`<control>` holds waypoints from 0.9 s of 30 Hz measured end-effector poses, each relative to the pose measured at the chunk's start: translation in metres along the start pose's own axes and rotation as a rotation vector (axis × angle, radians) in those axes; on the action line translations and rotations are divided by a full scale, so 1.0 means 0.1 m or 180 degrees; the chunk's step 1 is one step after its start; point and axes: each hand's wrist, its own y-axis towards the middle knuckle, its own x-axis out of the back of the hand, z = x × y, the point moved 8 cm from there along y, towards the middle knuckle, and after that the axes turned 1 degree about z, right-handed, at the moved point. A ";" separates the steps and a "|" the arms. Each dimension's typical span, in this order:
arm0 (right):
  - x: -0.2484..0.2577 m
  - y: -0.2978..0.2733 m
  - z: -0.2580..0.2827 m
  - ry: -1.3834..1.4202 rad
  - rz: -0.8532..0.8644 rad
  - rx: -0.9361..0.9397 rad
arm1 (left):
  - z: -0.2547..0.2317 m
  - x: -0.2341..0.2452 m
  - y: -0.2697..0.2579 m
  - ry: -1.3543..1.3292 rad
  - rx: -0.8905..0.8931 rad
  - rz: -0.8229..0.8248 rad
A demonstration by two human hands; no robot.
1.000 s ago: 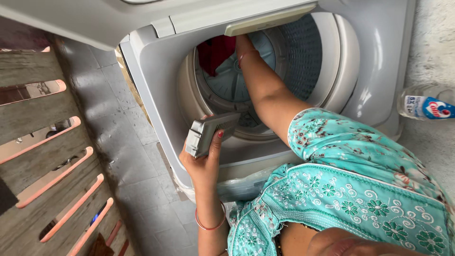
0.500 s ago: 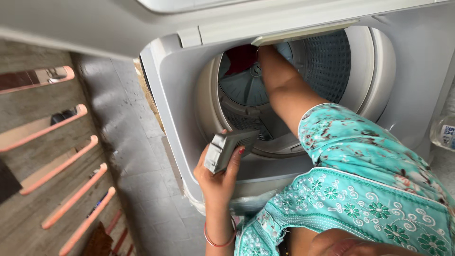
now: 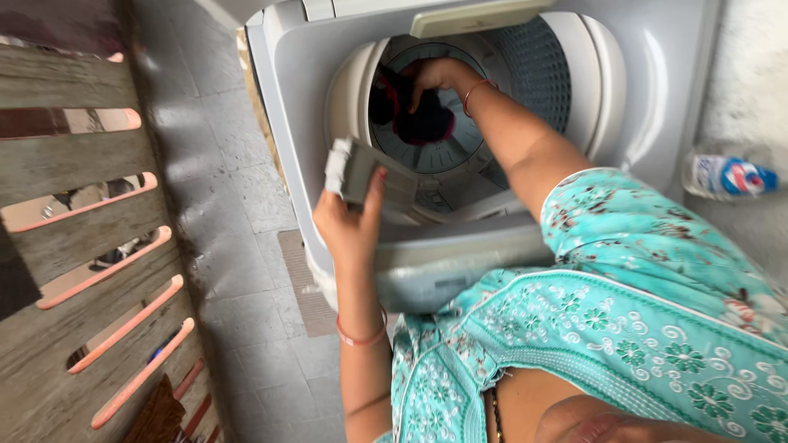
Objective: The person cleans the exterior of a top-loading washing machine. They use a spray bottle to apply cleaning solution and a cloth to wipe the lid, control panel, and front surface. The person also handles a small plastic component and a piece of clothing during the process.
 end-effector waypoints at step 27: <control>-0.13 -0.66 -0.17 -0.2599 -0.0516 -0.1052 | 0.17 0.18 -0.15 0.0089 -0.0081 -0.0663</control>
